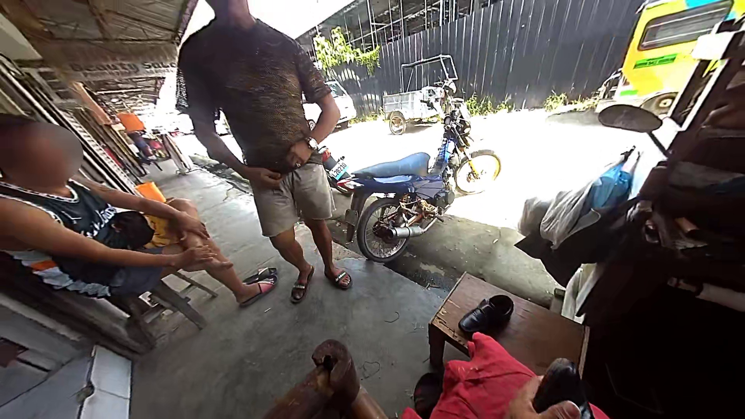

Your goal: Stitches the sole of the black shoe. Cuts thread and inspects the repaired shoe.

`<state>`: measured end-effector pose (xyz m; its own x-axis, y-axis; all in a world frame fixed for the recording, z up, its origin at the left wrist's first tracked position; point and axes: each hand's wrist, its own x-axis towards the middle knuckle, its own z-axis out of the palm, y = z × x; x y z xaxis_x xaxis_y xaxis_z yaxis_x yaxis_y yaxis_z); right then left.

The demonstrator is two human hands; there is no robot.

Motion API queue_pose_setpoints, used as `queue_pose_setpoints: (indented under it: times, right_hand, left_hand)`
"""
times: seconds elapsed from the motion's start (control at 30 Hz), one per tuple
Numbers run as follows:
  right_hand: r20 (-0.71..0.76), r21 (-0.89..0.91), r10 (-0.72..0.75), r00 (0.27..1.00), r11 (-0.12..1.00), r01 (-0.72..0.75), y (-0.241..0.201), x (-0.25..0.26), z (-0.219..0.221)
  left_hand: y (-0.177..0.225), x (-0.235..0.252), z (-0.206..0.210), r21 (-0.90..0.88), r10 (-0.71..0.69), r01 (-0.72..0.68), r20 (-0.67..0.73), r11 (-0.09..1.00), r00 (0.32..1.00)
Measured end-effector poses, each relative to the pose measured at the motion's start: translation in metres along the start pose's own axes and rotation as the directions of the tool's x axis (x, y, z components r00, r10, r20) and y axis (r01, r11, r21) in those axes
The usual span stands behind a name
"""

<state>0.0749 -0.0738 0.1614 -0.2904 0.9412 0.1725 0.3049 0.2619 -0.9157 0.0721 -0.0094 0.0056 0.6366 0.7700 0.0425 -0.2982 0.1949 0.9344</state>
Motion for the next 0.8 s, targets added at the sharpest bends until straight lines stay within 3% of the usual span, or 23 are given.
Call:
queue_pose_setpoints:
  times: [0.03,0.07,0.1,0.17,0.23,0.27,0.43,0.6,0.73,0.8]
  right_hand:
    - [-0.041,0.04,-0.136,0.99,0.99,0.137,0.008,0.007,0.003]
    - [-0.124,0.044,-0.171,0.977,0.983,0.178,0.024,0.007,0.006]
    - [-0.241,0.001,-0.076,0.968,0.997,0.079,0.039,0.0,0.006]
    - [-0.478,-0.126,0.218,0.851,0.942,-0.312,0.1,-0.041,-0.009]
    - [-0.636,-0.217,0.283,0.718,0.827,-0.519,0.162,-0.087,-0.013]
    - [-0.664,-0.23,0.3,0.685,0.789,-0.569,0.167,-0.1,-0.009]
    - [-0.7,-0.23,0.208,0.683,0.84,-0.492,0.175,-0.116,-0.004]
    - [-0.603,-0.04,0.329,0.727,0.897,-0.439,0.159,-0.136,-0.015]
    - [-0.396,-0.187,0.276,0.876,0.91,-0.371,0.14,-0.15,-0.033]
    - [-0.46,-0.169,0.216,0.861,0.931,-0.324,0.126,-0.158,-0.04]
  left_hand:
    - [-0.004,0.0,0.0,0.008,0.016,-0.015,-0.013,1.0,1.0]
    - [-0.007,-0.001,-0.002,0.013,0.033,-0.033,-0.017,0.999,0.999]
    - [-0.008,-0.003,-0.005,0.023,0.052,-0.052,-0.013,0.998,0.999]
    - [-0.006,-0.007,-0.01,0.045,0.077,-0.078,0.027,0.996,0.997]
    - [0.002,-0.012,-0.009,0.068,0.088,-0.092,0.059,0.993,0.994]
    - [0.003,-0.012,-0.009,0.085,0.083,-0.088,0.055,0.992,0.995]
    - [-0.014,-0.021,-0.01,0.182,-0.052,0.03,0.117,0.983,0.992]
    - [-0.023,-0.008,0.0,-0.054,-0.02,0.028,0.142,0.998,0.99]
    - [-0.025,0.007,-0.015,-0.176,-0.13,0.16,0.169,0.971,0.977]
    - [-0.02,0.013,-0.026,-0.306,-0.155,0.201,0.167,0.931,0.974]
